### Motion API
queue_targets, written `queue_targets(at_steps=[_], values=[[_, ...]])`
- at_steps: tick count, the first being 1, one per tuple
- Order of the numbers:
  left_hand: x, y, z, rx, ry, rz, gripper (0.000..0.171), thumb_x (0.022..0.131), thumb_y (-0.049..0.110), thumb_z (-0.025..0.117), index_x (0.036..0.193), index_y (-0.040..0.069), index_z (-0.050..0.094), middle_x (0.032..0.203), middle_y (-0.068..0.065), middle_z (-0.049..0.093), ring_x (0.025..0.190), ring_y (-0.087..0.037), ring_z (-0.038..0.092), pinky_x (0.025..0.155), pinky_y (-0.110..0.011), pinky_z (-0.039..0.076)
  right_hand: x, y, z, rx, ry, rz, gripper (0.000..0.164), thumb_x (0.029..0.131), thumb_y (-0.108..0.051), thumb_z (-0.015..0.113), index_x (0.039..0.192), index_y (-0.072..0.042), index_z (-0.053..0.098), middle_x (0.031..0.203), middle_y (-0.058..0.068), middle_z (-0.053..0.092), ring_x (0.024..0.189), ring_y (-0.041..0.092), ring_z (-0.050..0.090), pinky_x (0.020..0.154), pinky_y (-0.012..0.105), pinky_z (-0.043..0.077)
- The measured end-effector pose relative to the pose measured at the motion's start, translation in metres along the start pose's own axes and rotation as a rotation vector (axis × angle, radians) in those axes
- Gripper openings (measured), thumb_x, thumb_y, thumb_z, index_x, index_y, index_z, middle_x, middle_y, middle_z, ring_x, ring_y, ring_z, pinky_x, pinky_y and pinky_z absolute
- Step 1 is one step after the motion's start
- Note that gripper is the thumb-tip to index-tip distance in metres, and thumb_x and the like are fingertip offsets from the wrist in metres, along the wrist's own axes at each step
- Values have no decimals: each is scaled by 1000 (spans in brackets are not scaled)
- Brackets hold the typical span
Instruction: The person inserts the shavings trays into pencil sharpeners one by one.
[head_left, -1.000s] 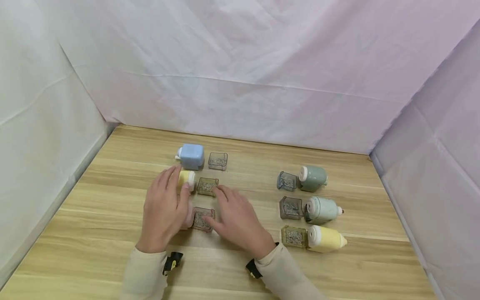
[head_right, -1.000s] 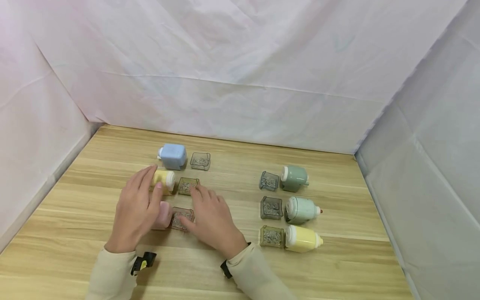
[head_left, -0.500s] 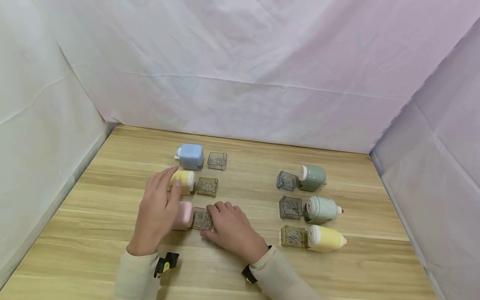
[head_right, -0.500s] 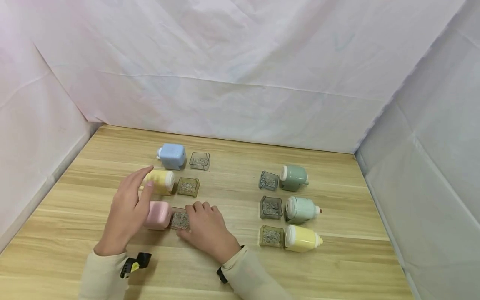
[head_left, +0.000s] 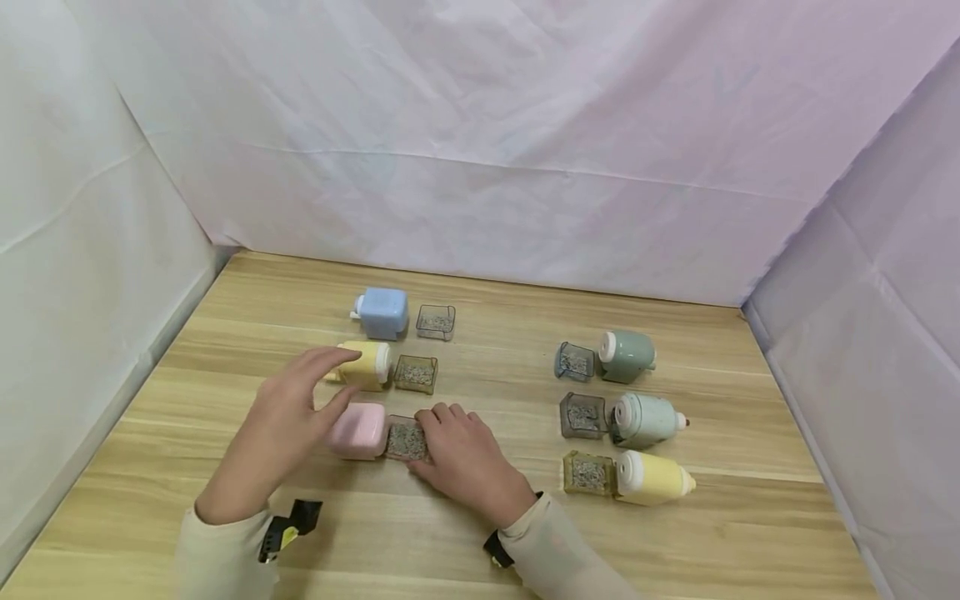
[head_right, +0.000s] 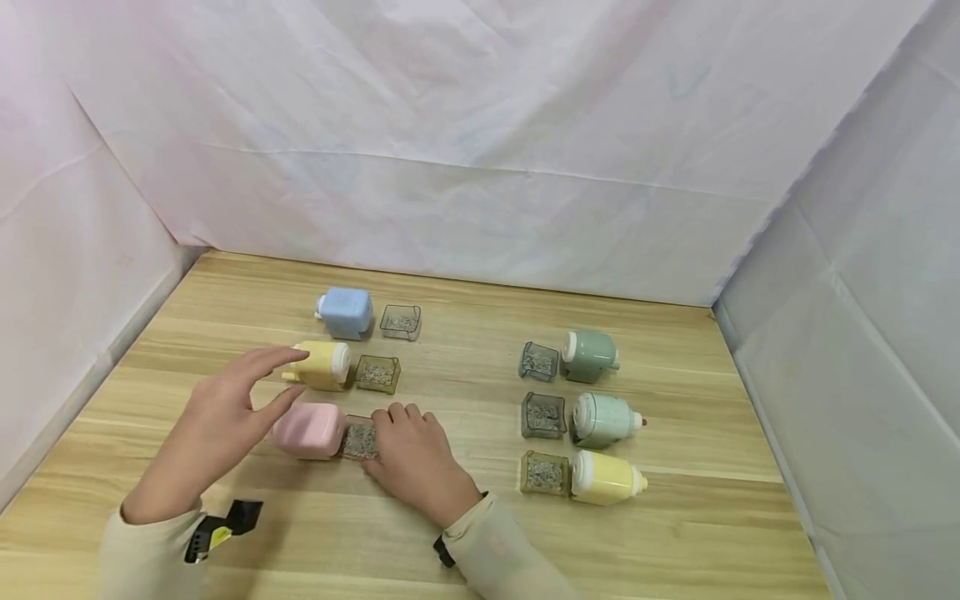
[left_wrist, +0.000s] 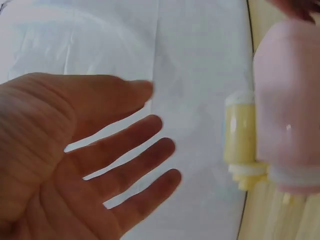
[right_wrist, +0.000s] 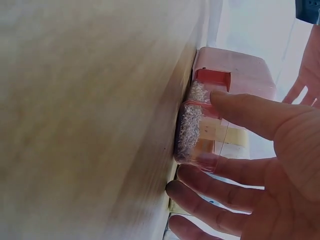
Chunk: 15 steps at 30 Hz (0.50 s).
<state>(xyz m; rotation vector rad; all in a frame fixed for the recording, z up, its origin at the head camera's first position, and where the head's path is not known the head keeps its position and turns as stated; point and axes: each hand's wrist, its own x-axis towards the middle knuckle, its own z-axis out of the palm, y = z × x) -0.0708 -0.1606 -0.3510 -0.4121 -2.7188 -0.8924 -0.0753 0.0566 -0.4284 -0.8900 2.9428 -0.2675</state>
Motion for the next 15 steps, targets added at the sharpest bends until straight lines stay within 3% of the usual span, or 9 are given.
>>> queue_targets(at_steps=[5,9,15], values=[[-3,-5,-12,22,-142,-36,54,77,13,78,126,1,60,129,-26,60,121,-42,50,100,-65,43,-1,2,-1,6,0,-5,59,85,-52,65,126,-10,59,112,5,66,98,19,57,84,40,55],[-6,-7,-13,47,-264,-86,61,76,13,78,131,-2,55,134,-27,55,126,-44,44,104,-66,38,-1,3,-1,8,9,-12,59,85,-51,66,126,-10,59,111,5,67,98,20,58,82,39,55],[-11,-9,-3,61,-297,-64,67,71,-2,77,132,-7,52,138,-30,51,128,-45,41,107,-66,37,-1,4,-2,14,-3,-17,59,84,-51,66,126,-10,59,113,5,67,99,20,58,83,40,55]])
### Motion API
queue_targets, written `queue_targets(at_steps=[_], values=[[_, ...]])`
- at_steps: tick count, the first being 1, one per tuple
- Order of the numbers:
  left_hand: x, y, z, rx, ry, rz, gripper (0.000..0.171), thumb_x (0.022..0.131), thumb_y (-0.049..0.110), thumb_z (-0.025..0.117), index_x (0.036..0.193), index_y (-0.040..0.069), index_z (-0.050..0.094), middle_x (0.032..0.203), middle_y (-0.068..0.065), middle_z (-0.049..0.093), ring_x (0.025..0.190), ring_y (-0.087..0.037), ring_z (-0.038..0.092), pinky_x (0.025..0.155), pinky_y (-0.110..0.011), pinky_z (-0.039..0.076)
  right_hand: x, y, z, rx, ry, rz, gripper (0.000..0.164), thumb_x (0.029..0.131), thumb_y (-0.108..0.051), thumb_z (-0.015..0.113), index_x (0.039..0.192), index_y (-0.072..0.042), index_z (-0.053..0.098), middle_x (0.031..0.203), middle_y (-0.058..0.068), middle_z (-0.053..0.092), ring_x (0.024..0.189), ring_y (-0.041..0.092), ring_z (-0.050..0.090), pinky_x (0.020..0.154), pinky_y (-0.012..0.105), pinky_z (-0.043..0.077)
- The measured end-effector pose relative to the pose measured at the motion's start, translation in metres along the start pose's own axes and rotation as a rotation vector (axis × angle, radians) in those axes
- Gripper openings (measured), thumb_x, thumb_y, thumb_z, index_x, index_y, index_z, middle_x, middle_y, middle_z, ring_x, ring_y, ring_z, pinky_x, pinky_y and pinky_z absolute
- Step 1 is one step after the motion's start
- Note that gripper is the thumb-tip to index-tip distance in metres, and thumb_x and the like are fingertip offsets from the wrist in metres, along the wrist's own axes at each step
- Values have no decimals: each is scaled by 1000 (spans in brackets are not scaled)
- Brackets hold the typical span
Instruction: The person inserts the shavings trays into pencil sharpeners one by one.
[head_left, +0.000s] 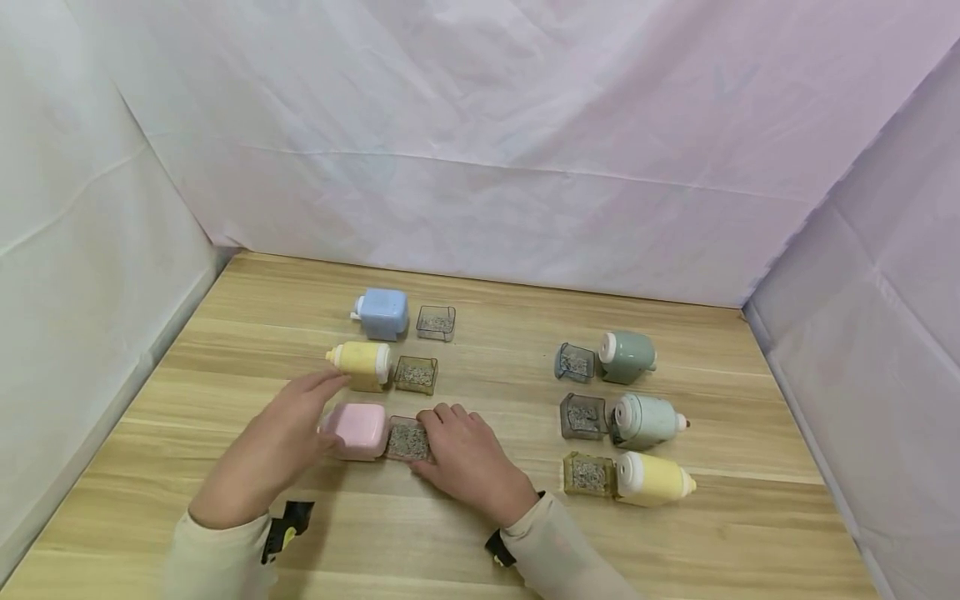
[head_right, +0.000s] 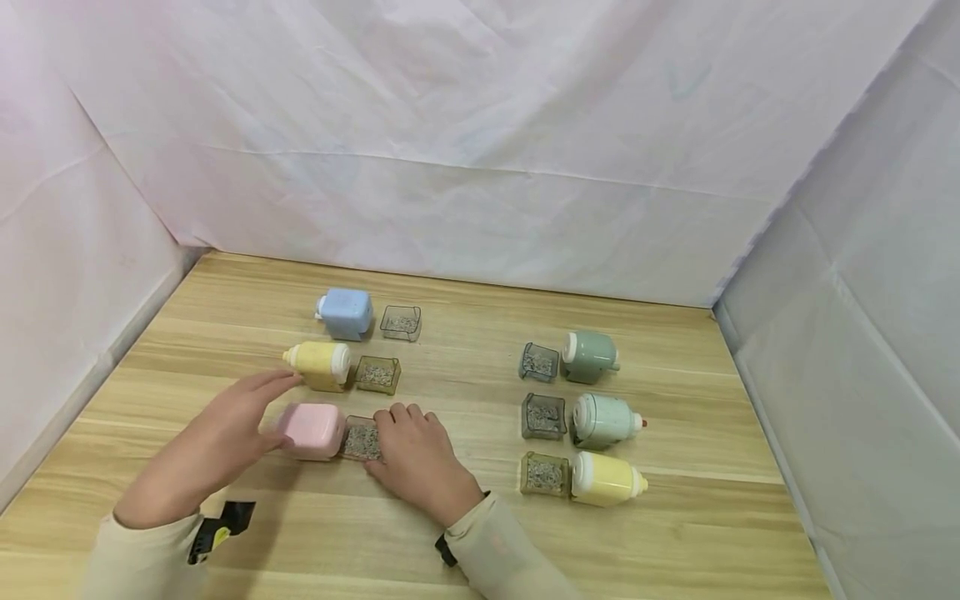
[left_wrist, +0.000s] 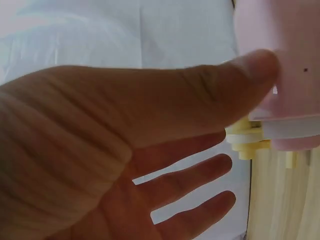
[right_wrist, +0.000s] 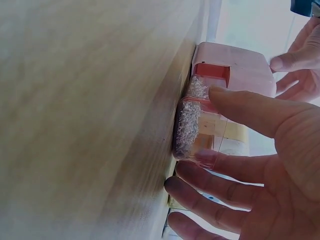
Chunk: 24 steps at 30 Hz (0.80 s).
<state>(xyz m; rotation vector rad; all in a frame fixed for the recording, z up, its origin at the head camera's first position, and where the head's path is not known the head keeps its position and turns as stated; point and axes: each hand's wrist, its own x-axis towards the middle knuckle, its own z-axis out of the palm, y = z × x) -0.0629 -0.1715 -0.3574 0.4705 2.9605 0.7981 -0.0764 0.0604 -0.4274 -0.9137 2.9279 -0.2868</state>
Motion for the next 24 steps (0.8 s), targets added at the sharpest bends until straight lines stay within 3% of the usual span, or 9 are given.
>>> queue_targets(at_steps=[5,8,13,24], values=[[-2,-1,4,-14,24,50,58,70,-11,70,127,-7,57,126,-29,61,117,-41,53,100,-62,46,0,1,0,-5,-2,-4,59,84,-51,66,126,-10,59,114,5,67,99,20,58,83,40,55],[-1,-3,7,-37,-5,56,52,66,-15,69,116,-5,62,112,-23,69,101,-32,61,88,-55,54,1,1,0,-4,-6,-6,59,85,-51,66,127,-10,59,114,5,67,99,20,58,83,40,55],[4,-4,12,-40,-57,22,46,62,-16,74,105,-1,66,99,-15,72,86,-23,61,74,-47,57,1,1,0,8,-17,0,60,84,-50,67,128,-10,58,115,5,66,100,20,58,84,40,55],[7,-2,16,-27,-64,-20,47,64,-16,73,109,-5,67,104,-21,72,90,-27,64,78,-52,59,3,1,-1,4,-25,-9,59,83,-49,69,127,-11,59,114,4,66,99,18,57,84,39,55]])
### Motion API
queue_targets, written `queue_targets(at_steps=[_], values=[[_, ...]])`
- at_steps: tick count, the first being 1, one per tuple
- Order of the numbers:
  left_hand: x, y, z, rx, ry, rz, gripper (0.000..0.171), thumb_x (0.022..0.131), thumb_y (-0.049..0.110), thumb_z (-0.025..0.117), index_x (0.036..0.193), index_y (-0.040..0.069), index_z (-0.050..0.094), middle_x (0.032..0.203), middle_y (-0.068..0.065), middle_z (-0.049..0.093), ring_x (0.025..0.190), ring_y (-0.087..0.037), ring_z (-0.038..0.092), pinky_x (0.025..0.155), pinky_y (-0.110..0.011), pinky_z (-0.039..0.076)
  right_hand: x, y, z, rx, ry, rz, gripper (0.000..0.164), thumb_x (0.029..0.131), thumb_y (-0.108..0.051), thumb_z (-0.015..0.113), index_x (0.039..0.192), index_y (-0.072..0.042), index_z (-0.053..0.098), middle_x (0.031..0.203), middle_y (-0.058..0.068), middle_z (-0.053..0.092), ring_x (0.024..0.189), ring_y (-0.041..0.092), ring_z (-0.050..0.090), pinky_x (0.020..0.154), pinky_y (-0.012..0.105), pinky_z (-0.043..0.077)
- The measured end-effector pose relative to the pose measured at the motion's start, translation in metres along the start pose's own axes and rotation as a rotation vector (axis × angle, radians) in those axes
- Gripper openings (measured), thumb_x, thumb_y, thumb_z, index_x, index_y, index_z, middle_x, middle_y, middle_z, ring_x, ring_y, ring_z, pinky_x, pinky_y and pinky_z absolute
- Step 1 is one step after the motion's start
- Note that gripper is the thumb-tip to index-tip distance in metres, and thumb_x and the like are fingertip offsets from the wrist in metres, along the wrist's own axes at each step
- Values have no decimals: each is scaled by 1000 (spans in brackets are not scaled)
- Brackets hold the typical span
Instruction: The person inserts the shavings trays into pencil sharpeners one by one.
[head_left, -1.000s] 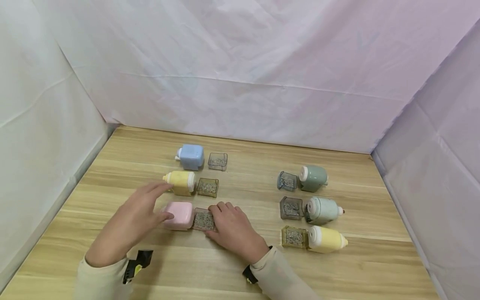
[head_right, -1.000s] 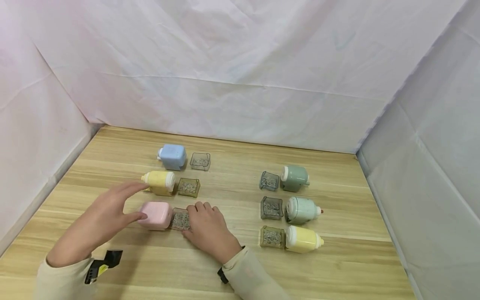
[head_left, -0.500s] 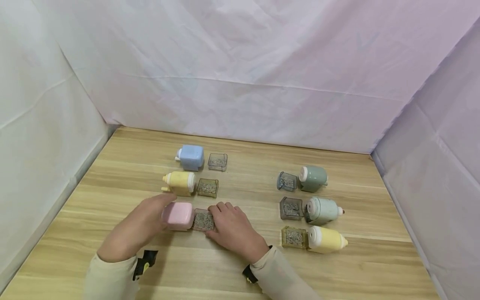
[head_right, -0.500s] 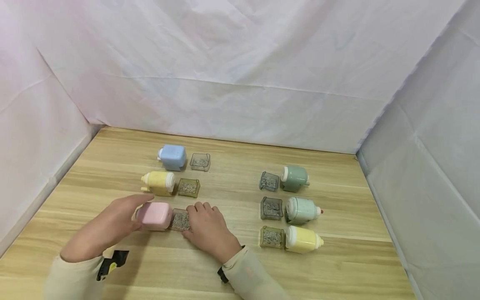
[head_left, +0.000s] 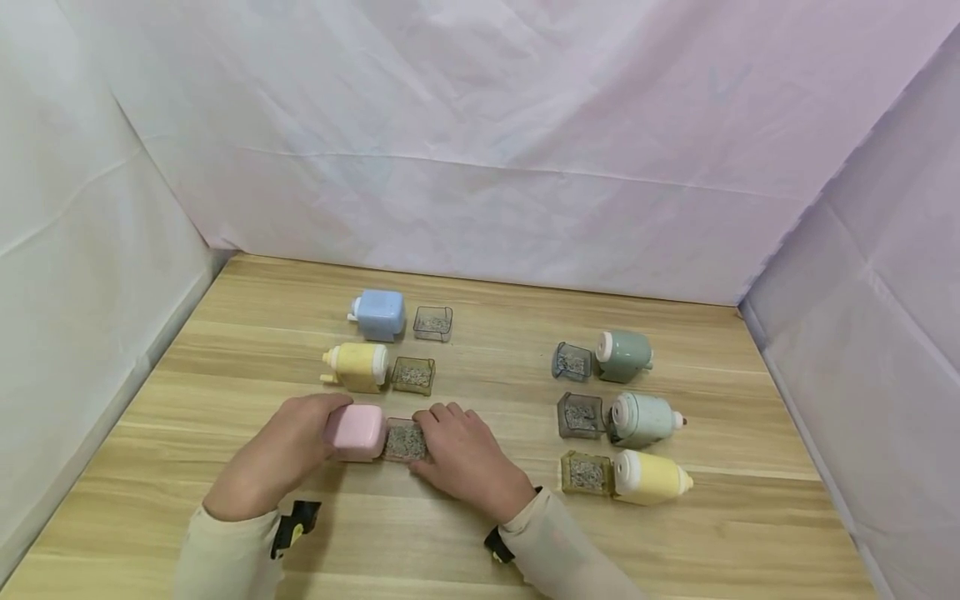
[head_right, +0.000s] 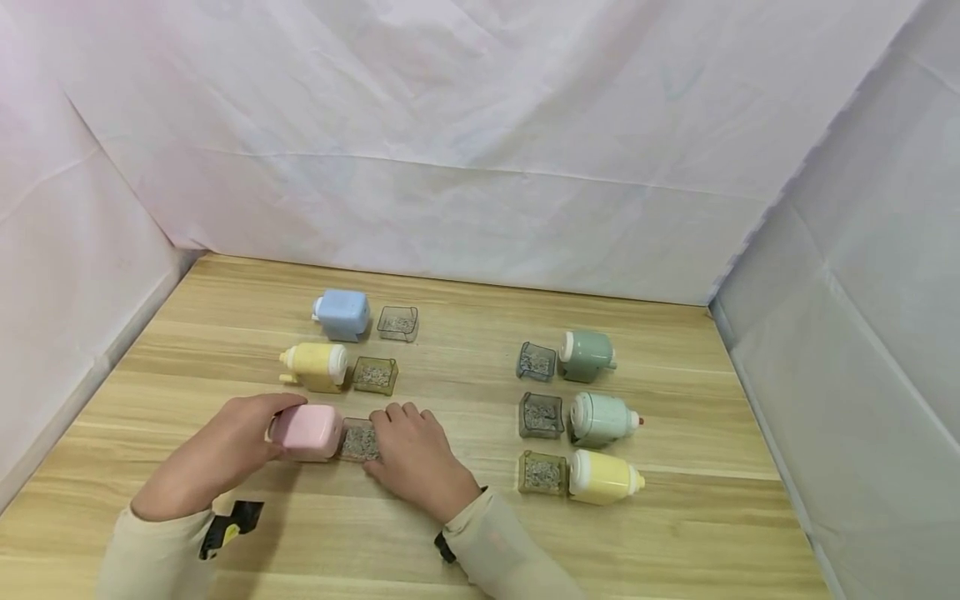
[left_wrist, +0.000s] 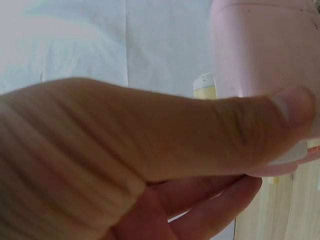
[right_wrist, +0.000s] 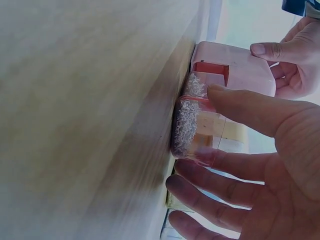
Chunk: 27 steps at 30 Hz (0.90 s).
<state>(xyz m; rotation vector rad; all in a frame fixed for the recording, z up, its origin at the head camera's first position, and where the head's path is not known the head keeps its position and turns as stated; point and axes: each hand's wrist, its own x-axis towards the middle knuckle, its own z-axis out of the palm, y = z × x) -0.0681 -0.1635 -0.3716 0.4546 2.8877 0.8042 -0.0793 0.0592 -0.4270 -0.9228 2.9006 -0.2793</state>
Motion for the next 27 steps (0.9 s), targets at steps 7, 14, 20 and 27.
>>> queue_targets(at_steps=[7,14,20,27], values=[[1,1,0,22,-6,-18,43,65,-17,69,107,-4,68,98,-19,73,85,-25,63,74,-51,58,5,-4,-2,-18,9,-35,58,84,-50,67,127,-12,59,114,4,66,99,18,58,83,38,55],[2,2,0,24,-3,-19,45,65,-18,69,108,-5,67,100,-21,73,87,-27,64,76,-52,58,12,-9,-4,-26,0,-50,58,83,-50,69,126,-13,60,115,2,66,99,18,57,82,37,55],[2,4,-1,28,-21,-30,46,63,-20,66,107,-5,67,98,-20,73,85,-26,63,73,-51,58,17,-12,-3,-32,3,-66,57,82,-50,69,126,-13,60,116,2,66,102,17,57,83,36,55],[2,4,-1,18,-17,-33,49,61,-22,64,107,-5,67,99,-21,72,86,-27,63,74,-52,57,25,-15,0,-11,3,-84,55,82,-49,70,123,-13,61,114,2,67,104,18,58,84,37,56]])
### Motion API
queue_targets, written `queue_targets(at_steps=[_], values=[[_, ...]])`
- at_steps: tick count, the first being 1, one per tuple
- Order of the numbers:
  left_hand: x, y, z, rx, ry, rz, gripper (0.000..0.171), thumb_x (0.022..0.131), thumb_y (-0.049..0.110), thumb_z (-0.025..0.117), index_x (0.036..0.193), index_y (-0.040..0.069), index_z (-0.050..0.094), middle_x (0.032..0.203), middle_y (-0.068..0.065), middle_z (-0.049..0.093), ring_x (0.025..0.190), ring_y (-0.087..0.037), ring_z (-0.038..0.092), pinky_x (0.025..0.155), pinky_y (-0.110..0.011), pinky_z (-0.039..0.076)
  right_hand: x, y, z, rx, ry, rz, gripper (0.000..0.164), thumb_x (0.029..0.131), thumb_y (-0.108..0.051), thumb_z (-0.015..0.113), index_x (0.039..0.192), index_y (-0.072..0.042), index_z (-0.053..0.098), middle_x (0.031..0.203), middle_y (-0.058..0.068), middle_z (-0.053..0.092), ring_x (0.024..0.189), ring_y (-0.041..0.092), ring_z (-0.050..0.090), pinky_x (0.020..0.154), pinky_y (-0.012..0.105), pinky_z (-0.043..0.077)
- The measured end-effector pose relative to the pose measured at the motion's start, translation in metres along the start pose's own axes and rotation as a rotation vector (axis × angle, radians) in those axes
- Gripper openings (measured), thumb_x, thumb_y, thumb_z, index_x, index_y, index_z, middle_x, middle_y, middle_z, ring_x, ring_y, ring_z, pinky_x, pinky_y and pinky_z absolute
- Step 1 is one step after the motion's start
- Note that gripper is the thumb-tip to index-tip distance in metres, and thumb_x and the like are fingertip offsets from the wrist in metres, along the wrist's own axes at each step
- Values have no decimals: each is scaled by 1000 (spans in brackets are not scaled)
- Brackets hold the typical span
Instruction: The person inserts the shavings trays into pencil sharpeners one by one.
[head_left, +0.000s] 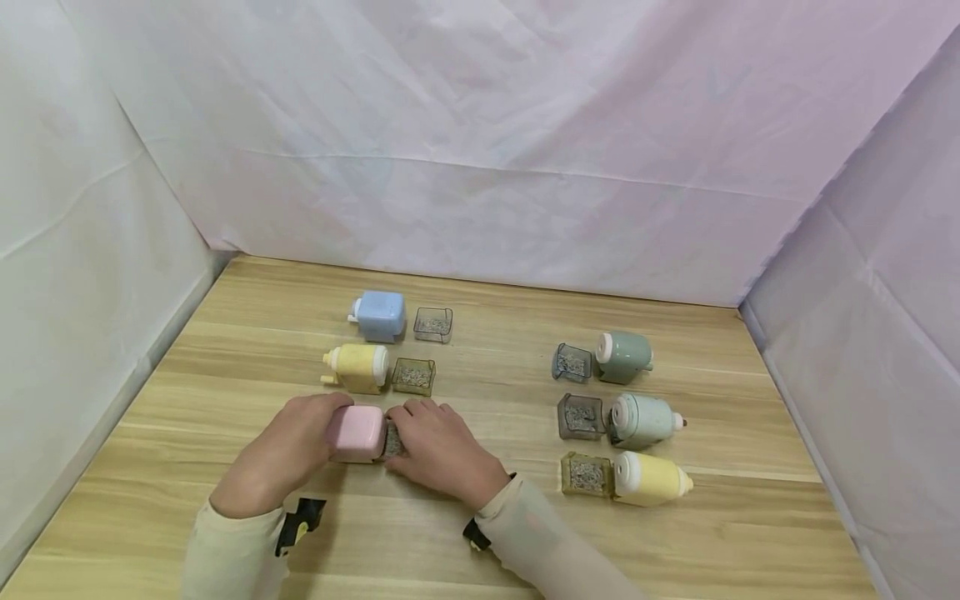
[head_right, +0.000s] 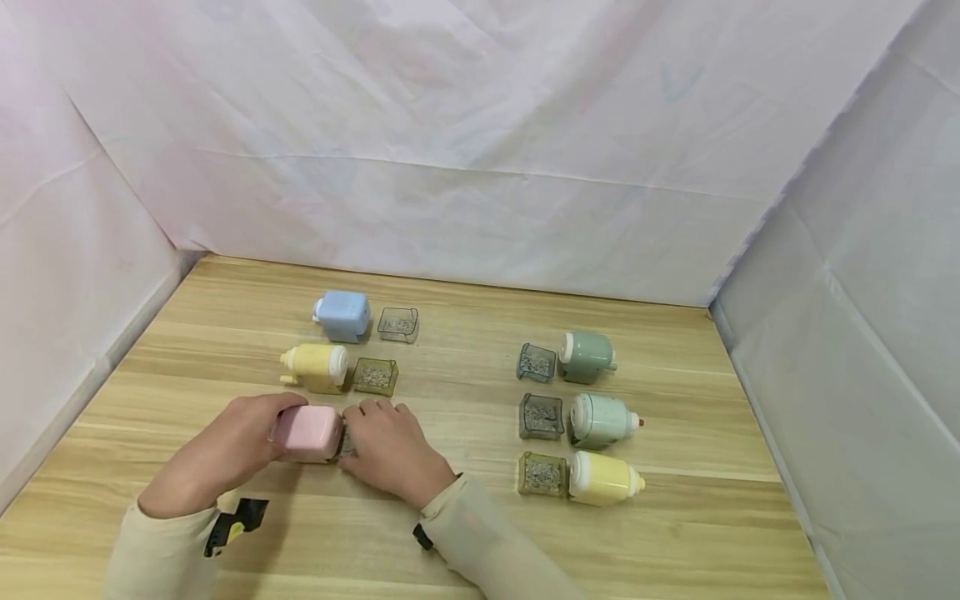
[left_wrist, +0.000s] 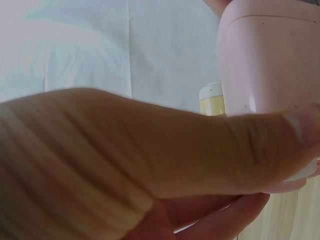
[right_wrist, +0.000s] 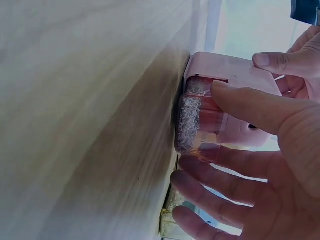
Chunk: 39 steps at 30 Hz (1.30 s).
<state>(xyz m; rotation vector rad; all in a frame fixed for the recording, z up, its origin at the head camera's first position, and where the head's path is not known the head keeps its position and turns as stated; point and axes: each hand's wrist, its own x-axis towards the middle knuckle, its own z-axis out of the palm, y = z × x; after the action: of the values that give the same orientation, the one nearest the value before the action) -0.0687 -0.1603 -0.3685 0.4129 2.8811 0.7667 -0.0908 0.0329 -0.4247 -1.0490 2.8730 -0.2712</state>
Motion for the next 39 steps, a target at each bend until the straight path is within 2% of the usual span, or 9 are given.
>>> queue_targets(at_steps=[9,14,18,22,28,34,39], values=[[0,-1,1,5,3,-1,47,63,-20,64,107,-5,67,98,-21,72,85,-27,63,73,-51,57,3,-2,-1,0,-26,2,55,82,-48,71,122,-12,62,111,2,67,101,18,58,82,36,56],[0,-1,1,-8,2,-3,48,62,-21,64,107,-6,67,100,-22,72,86,-28,63,74,-52,58,2,2,-4,31,-55,-15,64,81,-50,70,131,-13,56,118,3,67,104,18,58,84,36,56],[1,-1,1,-21,4,-6,48,63,-22,62,108,-7,66,100,-23,72,87,-28,64,76,-54,58,1,8,-14,47,-54,-22,69,81,-50,70,136,-12,53,126,5,66,110,20,58,90,38,55],[1,0,1,-18,0,-12,48,63,-22,61,108,-6,66,100,-22,72,86,-27,63,75,-53,58,-2,15,-23,14,-55,7,59,84,-49,68,130,-13,59,126,4,66,112,21,57,94,39,54],[0,0,0,-24,2,-6,48,64,-22,61,109,-6,66,100,-22,72,85,-26,63,75,-53,58,-9,18,-24,-9,-115,11,42,85,-46,68,113,-15,68,112,1,67,98,19,56,82,35,55],[1,0,0,-14,8,-2,47,64,-21,62,108,-6,66,99,-21,72,85,-26,63,75,-52,58,-13,10,-16,-42,-141,-56,43,86,-46,67,112,-12,69,107,2,67,95,18,56,80,34,54],[1,0,1,-7,1,-15,44,67,-20,62,108,-5,66,99,-21,72,85,-26,63,75,-52,59,-12,4,-14,-48,-138,-64,45,88,-46,65,116,-10,67,110,3,67,97,18,56,82,33,55]])
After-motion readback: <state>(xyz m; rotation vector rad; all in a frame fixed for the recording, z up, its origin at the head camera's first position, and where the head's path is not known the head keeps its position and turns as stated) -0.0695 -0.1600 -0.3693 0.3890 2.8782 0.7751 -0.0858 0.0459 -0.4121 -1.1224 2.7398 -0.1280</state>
